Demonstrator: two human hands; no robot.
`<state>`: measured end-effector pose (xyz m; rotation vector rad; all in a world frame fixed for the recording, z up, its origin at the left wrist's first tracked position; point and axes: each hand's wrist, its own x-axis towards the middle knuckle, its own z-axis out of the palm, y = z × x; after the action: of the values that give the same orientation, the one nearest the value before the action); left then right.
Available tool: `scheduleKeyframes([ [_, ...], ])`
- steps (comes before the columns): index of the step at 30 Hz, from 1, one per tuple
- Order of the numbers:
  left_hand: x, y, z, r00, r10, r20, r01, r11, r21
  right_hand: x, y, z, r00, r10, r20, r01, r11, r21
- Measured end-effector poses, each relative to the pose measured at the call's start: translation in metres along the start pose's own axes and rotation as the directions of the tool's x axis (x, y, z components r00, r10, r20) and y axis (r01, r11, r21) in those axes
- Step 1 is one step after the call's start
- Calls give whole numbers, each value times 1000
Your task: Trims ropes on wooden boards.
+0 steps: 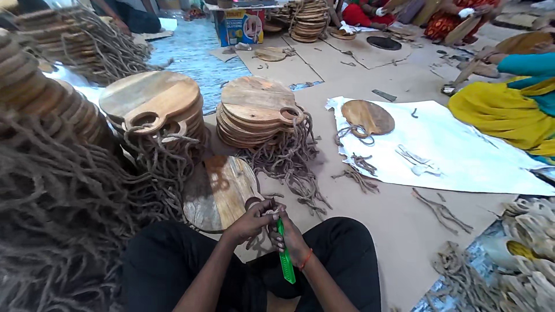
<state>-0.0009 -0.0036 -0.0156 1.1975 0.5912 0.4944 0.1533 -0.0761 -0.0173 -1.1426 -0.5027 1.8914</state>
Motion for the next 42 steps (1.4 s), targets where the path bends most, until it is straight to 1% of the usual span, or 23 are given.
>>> scheduleKeyframes([
  [2,3,-2,3,999,36,-37,-37,999,-17,0,-1,0,1000,-12,17,11,998,54],
  [4,5,-1,8,989,60,-136,-65,997,-39,0,-1,2,1000,-25,2,24,992,122],
  [6,8,-3,10,969,70,-235,-84,995,-51,3,2,2,998,-63,-3,63,988,144],
  [8,8,-5,7,957,63,-284,-82,995,-57,5,7,1,997,-81,9,80,993,92],
  [13,6,-1,4,932,25,-361,-55,996,-72,5,13,-4,997,18,76,-18,1000,-9],
  [16,7,-5,2,924,24,-383,-34,999,-19,5,13,4,1000,25,-10,-25,1000,-17],
  [18,10,-7,8,908,11,-420,-11,1000,3,6,13,8,999,38,-34,-36,998,53],
  [20,14,-11,15,862,7,-507,24,998,55,5,13,15,996,70,-63,-64,993,104],
  [22,19,-21,16,808,47,-587,86,977,196,4,14,21,989,102,-106,-88,987,131],
  [24,20,-25,15,767,76,-637,153,943,297,6,17,22,988,115,-104,-99,984,150],
  [25,20,-24,14,760,82,-645,182,926,332,7,18,22,988,127,-88,-111,980,167],
  [29,19,-15,11,771,77,-632,261,868,424,13,8,16,980,196,27,-197,955,220],
  [31,19,-15,9,780,71,-622,276,853,443,15,4,14,976,214,48,-220,952,215],
  [33,20,-17,6,790,71,-609,289,833,472,15,5,14,976,213,39,-217,955,205],
  [35,23,-19,1,815,97,-571,273,804,528,10,10,21,987,160,-23,-153,973,175],
  [37,27,-22,-1,835,133,-534,248,775,581,0,20,37,989,94,-110,-73,981,182],
  [38,29,-22,-2,834,152,-530,239,766,597,-5,24,46,985,64,-163,-34,983,183],
  [39,31,-21,-3,818,166,-551,251,759,601,-10,27,55,976,20,-217,16,987,160],
  [40,30,-17,-6,781,156,-604,294,763,576,-18,31,61,959,-65,-277,98,990,106],
  [41,25,-11,-14,718,113,-687,361,783,506,-28,35,65,916,-215,-339,235,972,16],
  [42,16,-1,-31,625,45,-779,421,821,386,-38,31,62,839,-386,-384,385,919,-83],
])
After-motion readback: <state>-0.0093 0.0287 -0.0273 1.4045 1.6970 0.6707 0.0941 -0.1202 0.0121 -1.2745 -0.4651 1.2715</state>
